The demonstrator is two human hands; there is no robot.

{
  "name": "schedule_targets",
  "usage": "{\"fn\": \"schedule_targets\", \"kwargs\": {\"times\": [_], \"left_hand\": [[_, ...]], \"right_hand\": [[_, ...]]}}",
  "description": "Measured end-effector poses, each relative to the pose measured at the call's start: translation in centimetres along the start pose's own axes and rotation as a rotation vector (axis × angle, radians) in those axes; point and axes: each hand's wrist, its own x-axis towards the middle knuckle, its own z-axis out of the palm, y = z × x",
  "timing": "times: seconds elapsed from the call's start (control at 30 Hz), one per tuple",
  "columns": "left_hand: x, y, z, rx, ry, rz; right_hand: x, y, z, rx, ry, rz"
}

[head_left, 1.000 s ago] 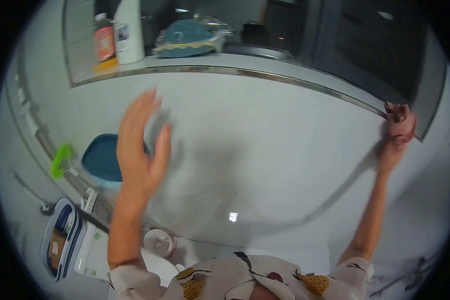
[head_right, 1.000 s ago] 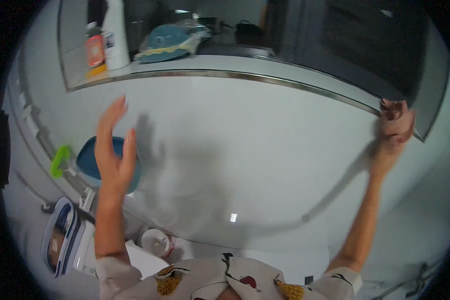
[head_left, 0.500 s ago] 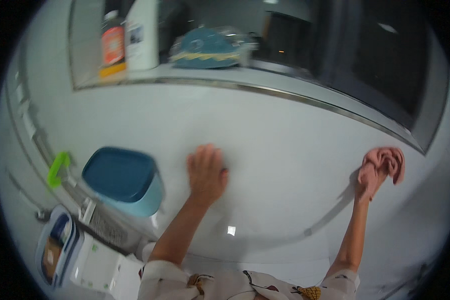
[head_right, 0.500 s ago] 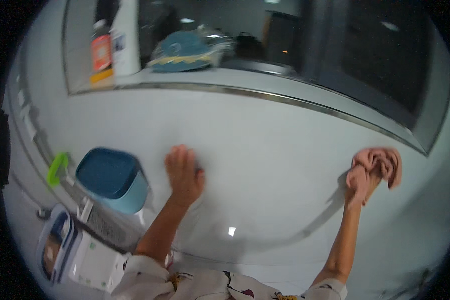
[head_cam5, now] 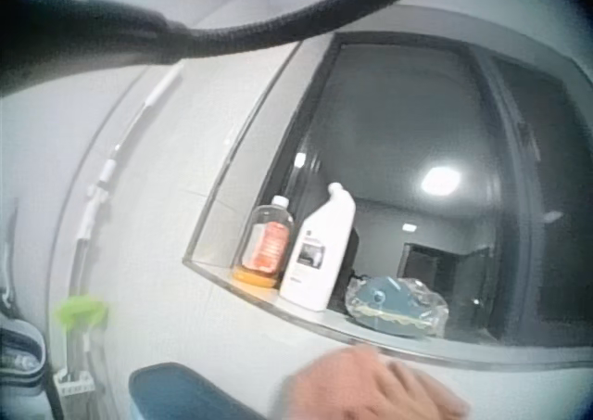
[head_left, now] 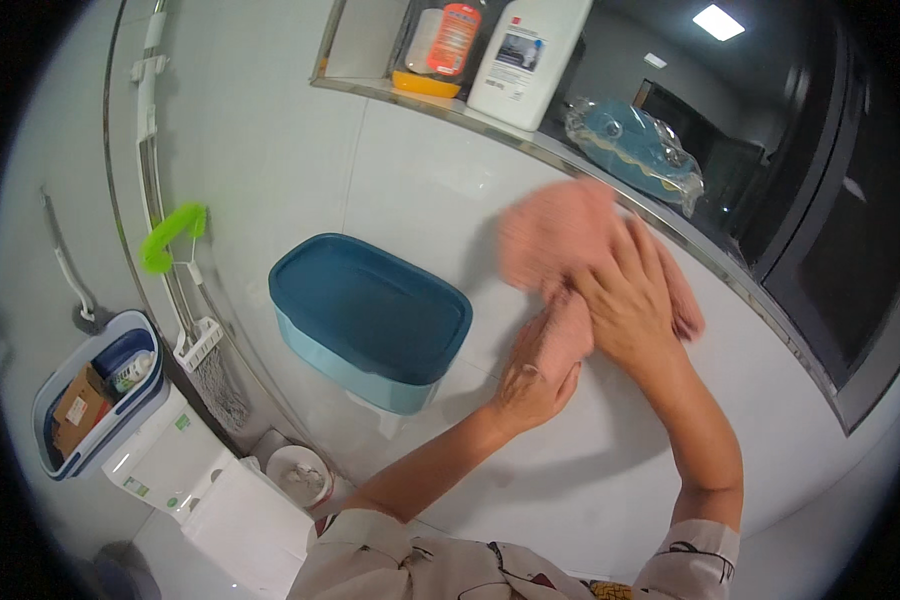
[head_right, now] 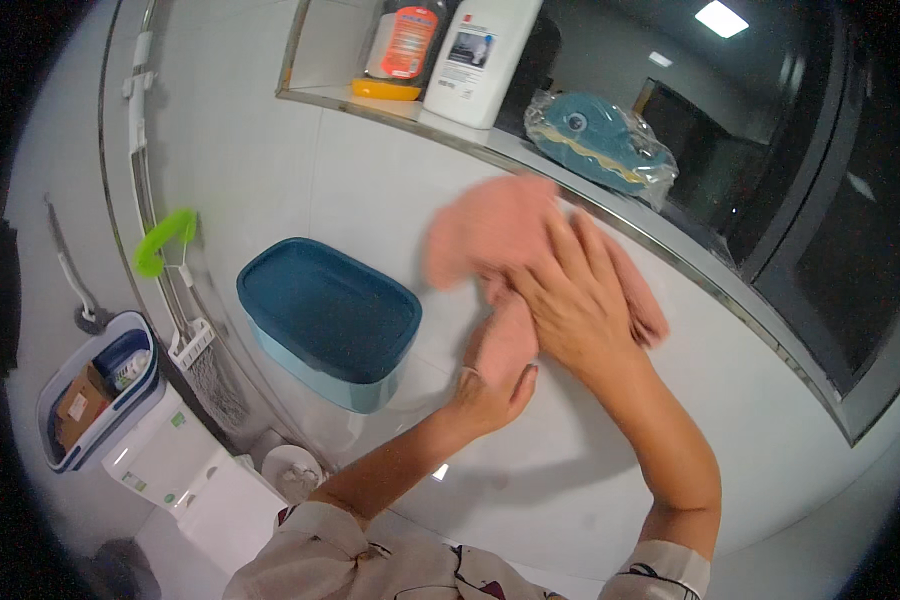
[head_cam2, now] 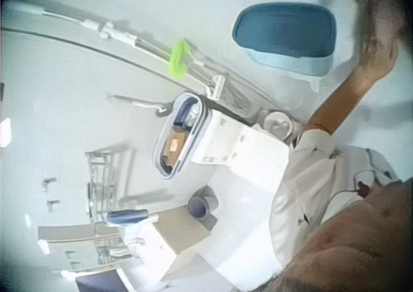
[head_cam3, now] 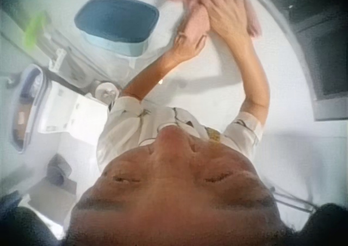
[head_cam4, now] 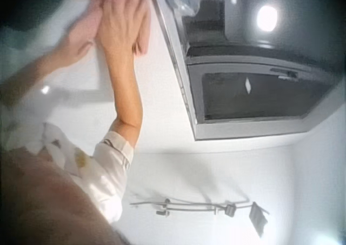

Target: The person cleans the bathroom by wiping down the walls, window frame, tiles, toilet, and cleaning tools with a cloth.

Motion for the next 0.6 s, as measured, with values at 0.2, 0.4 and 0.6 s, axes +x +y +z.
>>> {"fn": "schedule_targets", "kwargs": {"times": [0.2,0.4,0.6], "left_hand": [[-4.4,4.9,-3.7,0.066,0.002,-0.040],[-5.2,5.8,-3.8,0.017,-0.094,-0.263],[-8.6,5.9,-3.7,0.051,-0.005,-0.269]], "right_hand": [[12.2,-1.4,3.2,0.024,0.134,-0.279],[10.9,-1.9,3.6,0.032,0.170,-0.277],[-0.1,-2.6,3.4,0.024,0.036,-0.232]]}}
